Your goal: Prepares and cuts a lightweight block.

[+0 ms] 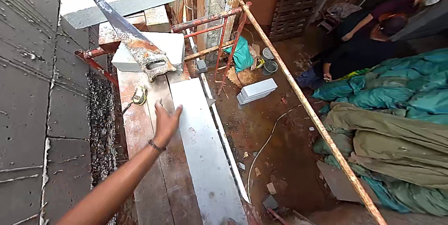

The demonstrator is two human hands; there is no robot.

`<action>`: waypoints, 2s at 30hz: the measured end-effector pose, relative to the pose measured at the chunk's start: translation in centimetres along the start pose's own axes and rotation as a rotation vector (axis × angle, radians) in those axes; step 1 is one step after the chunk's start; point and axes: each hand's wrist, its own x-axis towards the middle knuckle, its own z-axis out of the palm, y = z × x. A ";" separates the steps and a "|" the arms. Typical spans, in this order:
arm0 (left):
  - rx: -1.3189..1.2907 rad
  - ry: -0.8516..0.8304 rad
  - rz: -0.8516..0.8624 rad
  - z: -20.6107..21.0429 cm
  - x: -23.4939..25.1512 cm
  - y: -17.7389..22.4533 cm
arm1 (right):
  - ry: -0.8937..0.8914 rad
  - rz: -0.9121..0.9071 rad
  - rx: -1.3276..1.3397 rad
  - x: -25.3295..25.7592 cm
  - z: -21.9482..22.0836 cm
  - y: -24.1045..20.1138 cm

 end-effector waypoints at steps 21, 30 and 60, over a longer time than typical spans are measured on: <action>0.472 0.137 -0.113 11.5 -10.8 -1.2 | -0.065 -0.071 0.055 -1.2 -0.5 -0.5; 0.625 -0.009 -0.143 10.3 -11.4 0.7 | -0.077 -0.054 0.079 -1.0 -0.2 -0.5; 0.599 0.019 -0.229 -0.9 -13.2 -0.9 | -0.254 -0.445 -0.380 -8.0 6.3 -7.7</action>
